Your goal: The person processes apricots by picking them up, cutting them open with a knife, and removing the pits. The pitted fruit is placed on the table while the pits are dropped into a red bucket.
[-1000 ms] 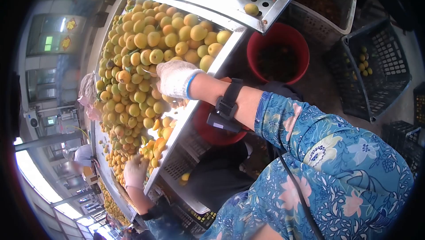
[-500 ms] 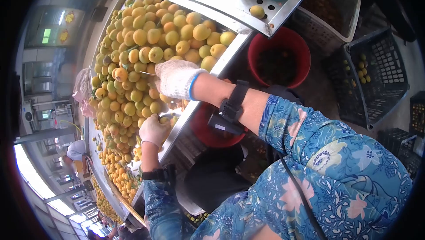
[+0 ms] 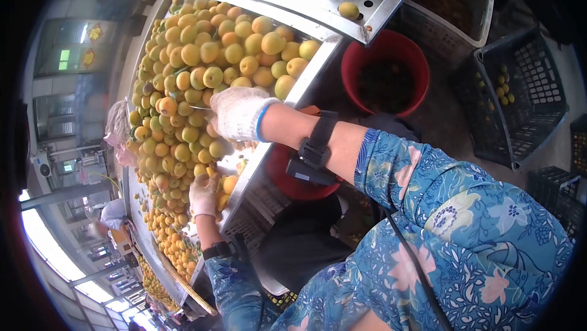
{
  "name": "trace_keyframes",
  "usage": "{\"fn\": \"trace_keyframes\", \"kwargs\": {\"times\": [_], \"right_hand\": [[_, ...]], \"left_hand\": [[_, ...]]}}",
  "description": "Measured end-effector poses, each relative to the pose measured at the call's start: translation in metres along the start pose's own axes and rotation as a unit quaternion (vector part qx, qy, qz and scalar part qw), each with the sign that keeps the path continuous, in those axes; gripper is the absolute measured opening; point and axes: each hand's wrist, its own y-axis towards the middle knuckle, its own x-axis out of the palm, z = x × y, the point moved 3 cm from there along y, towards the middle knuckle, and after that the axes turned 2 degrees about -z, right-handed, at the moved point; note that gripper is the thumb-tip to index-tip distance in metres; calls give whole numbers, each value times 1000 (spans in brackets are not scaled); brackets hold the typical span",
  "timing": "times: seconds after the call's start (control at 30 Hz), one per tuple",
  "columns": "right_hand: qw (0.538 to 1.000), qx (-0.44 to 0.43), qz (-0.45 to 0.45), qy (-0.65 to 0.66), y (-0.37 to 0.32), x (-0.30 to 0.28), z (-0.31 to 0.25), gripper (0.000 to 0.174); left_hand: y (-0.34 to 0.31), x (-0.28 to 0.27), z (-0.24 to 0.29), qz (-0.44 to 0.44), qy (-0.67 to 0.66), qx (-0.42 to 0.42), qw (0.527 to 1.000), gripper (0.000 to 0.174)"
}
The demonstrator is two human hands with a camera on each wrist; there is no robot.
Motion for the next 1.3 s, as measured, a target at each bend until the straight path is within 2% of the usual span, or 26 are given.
{"fn": "trace_keyframes", "kwargs": {"times": [0.03,0.17,0.23,0.3,0.37,0.4,0.47,0.5,0.57,0.63,0.67,0.73,0.8,0.87,0.9,0.97,1.0,1.07,1.1,1.17,1.3], "right_hand": [[1000,11,-13,8,-1,0,-1,33],[1000,-8,-3,-24,3,4,2,31],[999,-23,5,-34,2,3,2,32],[999,-34,14,-40,0,0,1,33],[1000,-19,-7,-23,-2,-2,0,33],[1000,-19,-8,-21,-1,-2,1,33],[1000,-21,2,-22,-1,-2,1,34],[1000,-24,-1,-19,-2,-3,0,34],[999,-9,-24,-26,-4,-4,-3,34],[998,-32,1,-45,-2,0,-4,33],[999,-20,-11,-25,0,3,-2,33],[1000,-7,-19,-13,0,7,0,33],[999,5,-31,-13,-2,7,-3,33],[999,19,-41,-14,-2,9,-2,33],[999,12,-34,-18,-1,11,0,33],[999,9,-23,-25,1,9,4,33],[999,-8,-9,-35,1,8,4,33],[999,-27,8,-39,1,6,5,33],[999,-25,6,-41,1,5,5,33],[999,-18,-10,-47,3,5,4,33],[997,-31,-12,-74,-1,4,-3,30]], "left_hand": [[-1,-2,10,22,80,-5,997,38],[-1,-9,14,-3,3,-69,998,38],[0,-14,5,6,-59,-56,997,34],[-4,-24,-19,64,-87,-23,994,31],[-34,-61,-25,96,-72,43,992,27],[-48,-77,-33,95,-3,12,995,30],[-77,-101,-57,6,163,-93,982,40],[-90,-106,-75,-50,238,-129,961,41],[-120,-119,-76,-185,271,-137,935,46],[-130,-124,-80,-252,238,-173,922,52],[-132,-121,-81,-251,239,-175,922,52],[-126,-112,-64,-95,192,-13,977,68],[-110,-98,-25,-105,55,63,991,79],[-89,-77,2,-99,-30,194,976,81],[-78,-66,9,-110,3,228,967,89],[-56,-46,18,-168,1,232,958,103],[-47,-36,13,-171,-1,236,957,103],[-27,-21,-8,-250,-91,121,956,103],[-29,-25,-8,-342,-354,44,869,96],[-23,-20,-20,-298,-365,51,880,90],[-26,-11,-10,-289,-363,46,885,89]]}}
